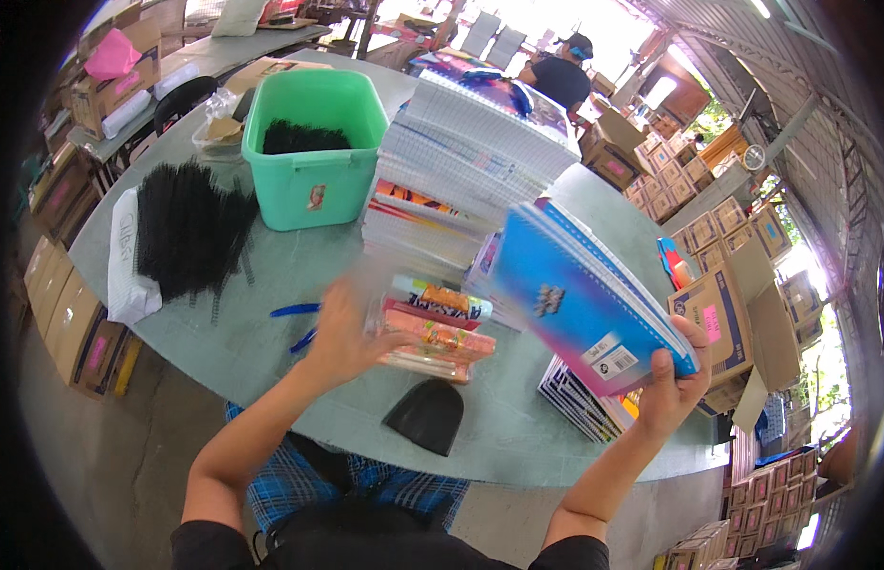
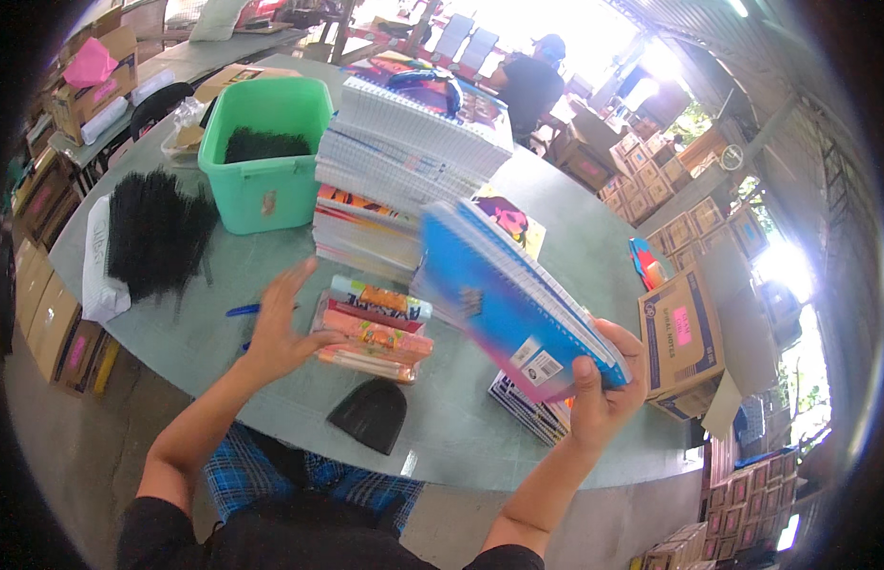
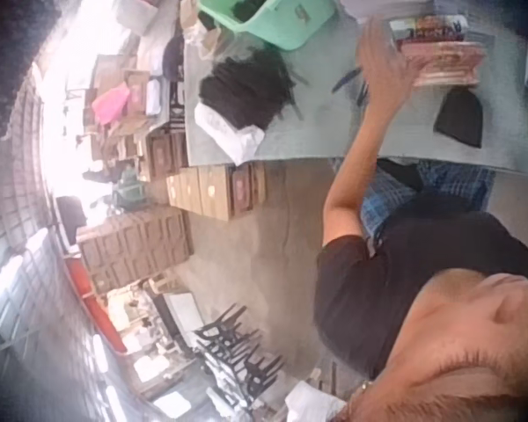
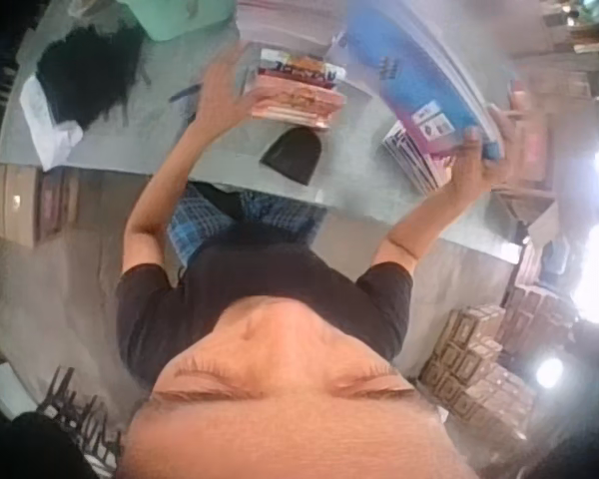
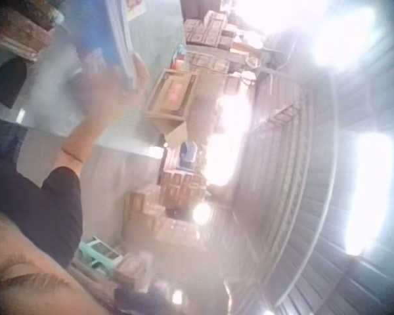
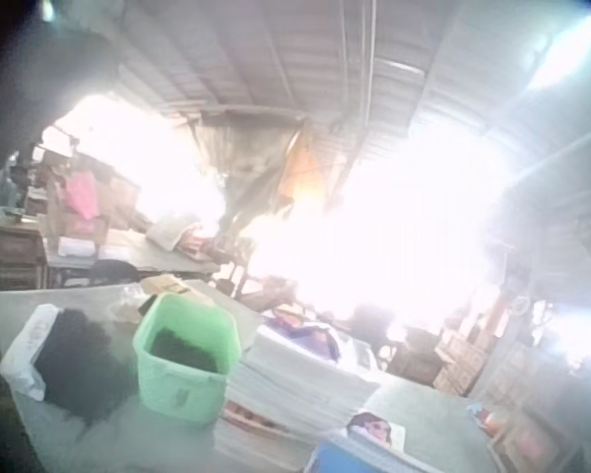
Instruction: The person binds notebooks by threading a spiral wire through the holes of a paper stack and using a pair of pliers to cut and secure the wire ends.
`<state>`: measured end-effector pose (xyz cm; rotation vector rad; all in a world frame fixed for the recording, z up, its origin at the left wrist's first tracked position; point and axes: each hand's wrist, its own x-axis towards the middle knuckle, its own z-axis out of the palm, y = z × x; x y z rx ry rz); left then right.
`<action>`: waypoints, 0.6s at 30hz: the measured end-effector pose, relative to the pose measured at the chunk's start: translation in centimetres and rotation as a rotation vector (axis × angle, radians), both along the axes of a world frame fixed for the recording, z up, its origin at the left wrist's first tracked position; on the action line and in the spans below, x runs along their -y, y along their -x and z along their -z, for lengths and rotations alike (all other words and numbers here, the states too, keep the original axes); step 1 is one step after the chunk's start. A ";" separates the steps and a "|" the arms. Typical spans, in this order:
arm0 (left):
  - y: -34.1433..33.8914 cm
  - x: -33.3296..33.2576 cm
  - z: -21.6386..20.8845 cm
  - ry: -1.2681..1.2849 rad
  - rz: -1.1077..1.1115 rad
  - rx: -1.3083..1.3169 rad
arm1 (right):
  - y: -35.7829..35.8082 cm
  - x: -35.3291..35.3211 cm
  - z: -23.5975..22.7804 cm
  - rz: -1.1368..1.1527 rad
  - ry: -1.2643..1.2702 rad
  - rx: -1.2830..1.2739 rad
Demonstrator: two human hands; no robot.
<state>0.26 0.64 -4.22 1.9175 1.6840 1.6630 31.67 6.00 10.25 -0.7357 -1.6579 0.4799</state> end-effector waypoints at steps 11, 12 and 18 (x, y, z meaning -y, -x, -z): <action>2.2 -5.0 -0.2 0.513 0.311 0.374 | 4.8 -7.5 7.6 -0.384 0.464 -0.134; 2.5 -5.0 1.6 0.429 0.245 0.390 | 5.8 -7.5 7.8 -0.401 0.469 -0.096; 2.8 -3.8 3.6 0.332 0.324 0.585 | 7.8 -5.1 7.0 -0.395 0.448 0.157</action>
